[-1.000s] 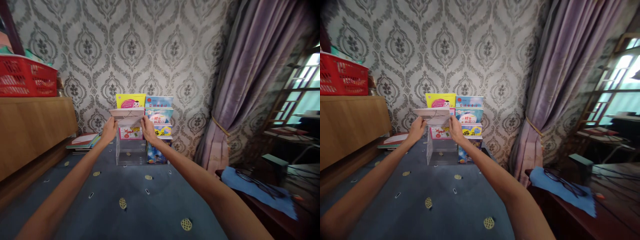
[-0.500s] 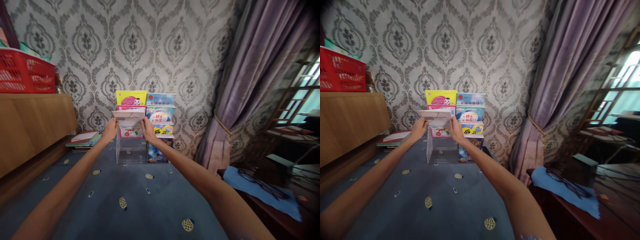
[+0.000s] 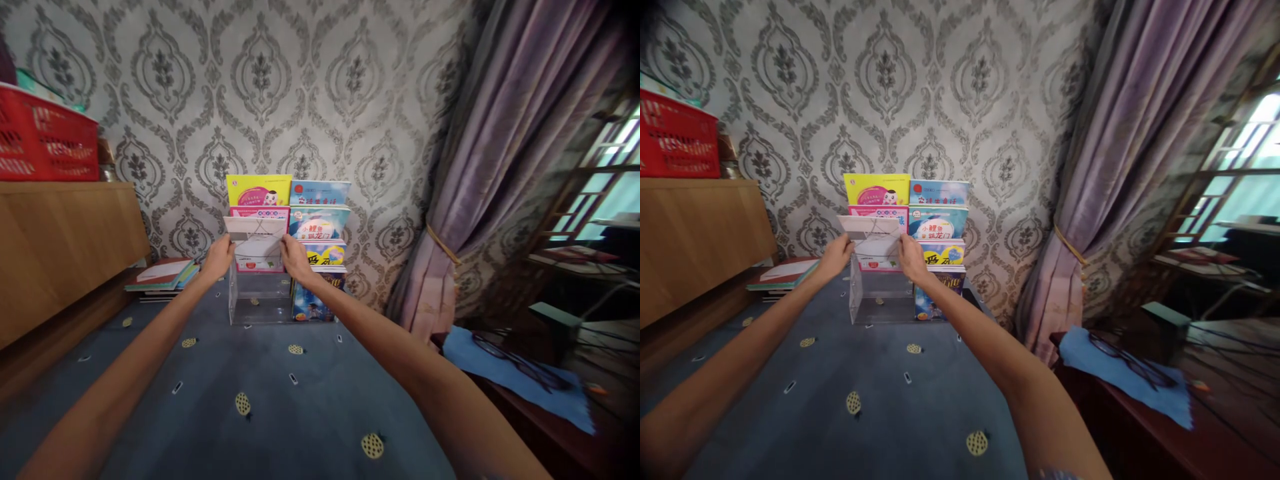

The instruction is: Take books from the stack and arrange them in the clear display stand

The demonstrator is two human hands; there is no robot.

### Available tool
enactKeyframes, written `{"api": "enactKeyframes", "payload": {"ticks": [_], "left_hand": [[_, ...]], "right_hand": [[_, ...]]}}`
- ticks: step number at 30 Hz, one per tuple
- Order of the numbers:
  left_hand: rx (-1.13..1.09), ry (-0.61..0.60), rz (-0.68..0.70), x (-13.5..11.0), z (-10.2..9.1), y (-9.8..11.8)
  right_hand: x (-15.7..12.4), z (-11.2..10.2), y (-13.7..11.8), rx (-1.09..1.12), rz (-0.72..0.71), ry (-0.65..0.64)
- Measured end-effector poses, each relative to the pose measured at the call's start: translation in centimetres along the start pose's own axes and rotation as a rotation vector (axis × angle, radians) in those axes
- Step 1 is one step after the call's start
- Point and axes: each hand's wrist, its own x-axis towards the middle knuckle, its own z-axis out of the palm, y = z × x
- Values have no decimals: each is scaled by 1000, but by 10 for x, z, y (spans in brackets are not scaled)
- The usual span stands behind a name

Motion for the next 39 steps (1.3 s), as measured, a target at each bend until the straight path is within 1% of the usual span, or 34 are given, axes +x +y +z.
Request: {"api": "enactKeyframes", "payload": {"ticks": [8, 12, 17, 21, 25, 31, 34, 39], "left_hand": [[-20, -45, -84, 2, -3, 5], [128, -77, -125, 1, -6, 14], [288, -166, -185, -3, -10, 24], [343, -218, -208, -7, -12, 29], [358, -235, -224, -7, -12, 30], [349, -236, -238, -5, -13, 32], [345, -232, -243, -4, -12, 32], [342, -222, -258, -3, -11, 31]], "right_hand": [[5, -3, -4, -147, 72, -12], [11, -6, -3, -173, 78, 19], [14, -12, -3, -192, 107, 21], [11, -13, -2, -143, 51, 62], [2, -9, 0, -90, 15, 89], [-14, 6, 8, -73, -47, 95], [-18, 11, 10, -88, -61, 81], [-18, 13, 9, -103, -55, 19]]}}
